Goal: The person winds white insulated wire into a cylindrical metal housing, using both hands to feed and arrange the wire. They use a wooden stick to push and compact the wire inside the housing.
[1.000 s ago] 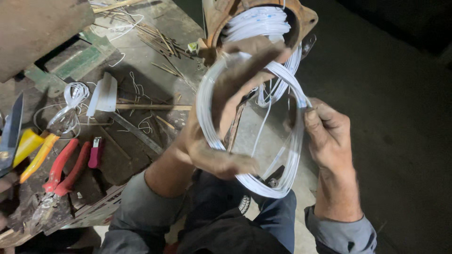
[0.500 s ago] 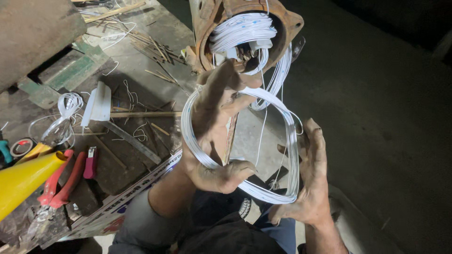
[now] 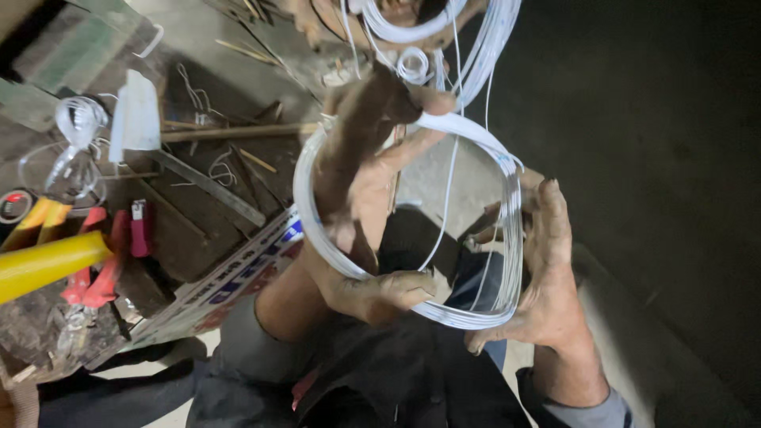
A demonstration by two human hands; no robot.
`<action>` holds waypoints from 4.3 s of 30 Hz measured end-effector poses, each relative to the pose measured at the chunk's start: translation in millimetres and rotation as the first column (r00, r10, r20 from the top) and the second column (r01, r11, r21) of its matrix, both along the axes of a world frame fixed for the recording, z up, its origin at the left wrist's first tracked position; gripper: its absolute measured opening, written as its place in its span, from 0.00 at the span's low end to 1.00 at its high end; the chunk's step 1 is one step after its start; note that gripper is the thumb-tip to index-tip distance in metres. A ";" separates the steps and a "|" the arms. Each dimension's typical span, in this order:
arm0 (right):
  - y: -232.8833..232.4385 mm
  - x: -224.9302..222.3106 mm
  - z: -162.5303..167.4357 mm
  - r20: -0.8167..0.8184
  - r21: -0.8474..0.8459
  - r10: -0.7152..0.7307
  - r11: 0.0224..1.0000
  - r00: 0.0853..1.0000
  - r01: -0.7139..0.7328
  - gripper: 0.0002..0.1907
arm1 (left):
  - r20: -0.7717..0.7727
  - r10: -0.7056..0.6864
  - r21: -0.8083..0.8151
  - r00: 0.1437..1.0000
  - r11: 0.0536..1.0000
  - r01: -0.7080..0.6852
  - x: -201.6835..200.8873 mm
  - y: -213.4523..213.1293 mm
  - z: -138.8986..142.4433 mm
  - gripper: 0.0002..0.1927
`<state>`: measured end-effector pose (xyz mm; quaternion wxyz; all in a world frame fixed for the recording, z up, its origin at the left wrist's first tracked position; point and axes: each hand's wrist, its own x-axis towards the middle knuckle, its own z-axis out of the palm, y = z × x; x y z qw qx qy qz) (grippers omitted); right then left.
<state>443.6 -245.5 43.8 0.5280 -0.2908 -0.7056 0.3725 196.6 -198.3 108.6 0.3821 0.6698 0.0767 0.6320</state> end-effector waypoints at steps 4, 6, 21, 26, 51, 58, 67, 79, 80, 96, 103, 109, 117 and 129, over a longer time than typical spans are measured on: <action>-3.8 -0.4 2.5 0.083 0.118 -0.138 0.985 0.987 0.128 0.87 | -0.012 -0.013 0.054 1.000 0.998 0.014 1.8 5.7 3.2 0.60; -5.2 -1.5 5.2 0.119 0.170 -0.198 0.969 0.973 0.177 0.88 | -0.050 -0.002 0.063 0.999 0.998 0.005 -1.9 5.7 6.3 0.59; -19.9 4.1 8.0 0.449 0.290 -0.530 0.848 0.719 0.444 0.68 | -0.508 0.179 0.250 0.843 0.967 -0.055 -30.3 7.5 43.9 0.37; -24.4 10.3 4.5 0.479 0.467 -0.652 0.756 0.587 0.459 0.56 | -0.642 0.111 0.138 0.758 0.990 -0.028 -19.5 7.2 37.3 0.25; -20.3 -1.9 9.6 0.273 0.329 -0.525 0.839 0.806 0.434 0.57 | -0.085 -0.507 -0.025 0.858 0.862 0.507 -14.1 31.5 12.6 0.19; 12.7 -20.1 28.3 0.286 0.489 -0.630 0.744 0.722 0.456 0.19 | 0.089 -0.676 -0.218 0.732 0.704 0.676 5.8 27.8 8.7 0.29; 38.4 -26.7 35.9 0.229 0.378 -0.604 0.778 0.764 0.502 0.07 | 0.003 -0.401 -0.085 0.916 0.913 0.400 10.7 38.5 -1.1 0.34; 41.5 -43.6 60.1 0.206 0.645 -0.715 0.612 0.668 0.458 0.14 | 0.018 -0.488 -0.135 0.873 0.864 0.486 9.0 37.7 -3.2 0.33; 41.9 -44.7 59.5 0.192 0.682 -0.737 0.575 0.648 0.452 0.14 | 0.029 -0.494 -0.141 0.869 0.859 0.493 9.6 37.4 -3.5 0.32; 62.4 -5.9 21.8 -0.364 -0.167 0.061 0.978 0.929 -0.129 0.11 | 0.080 -0.493 -0.105 0.866 0.860 0.499 9.9 36.4 6.0 0.29; 56.9 -8.7 15.6 -0.304 -0.176 -0.040 0.984 0.952 -0.015 0.07 | 0.144 -0.480 -0.056 0.865 0.869 0.491 21.8 47.1 -7.7 0.30; 86.3 -9.8 40.1 0.091 0.407 -0.453 0.830 0.887 0.382 0.04 | 0.400 -0.453 -0.275 0.797 0.770 0.576 16.8 61.3 -12.7 0.32; 42.8 -18.8 64.8 0.044 0.276 -0.270 0.928 0.962 0.248 0.10 | 0.260 -0.448 -0.081 0.855 0.873 0.482 -0.2 52.0 4.0 0.28; 51.8 -25.0 44.5 0.305 0.468 -0.492 0.823 0.815 0.322 0.06 | 0.063 -0.215 0.083 0.974 0.974 0.210 8.5 42.6 28.6 0.21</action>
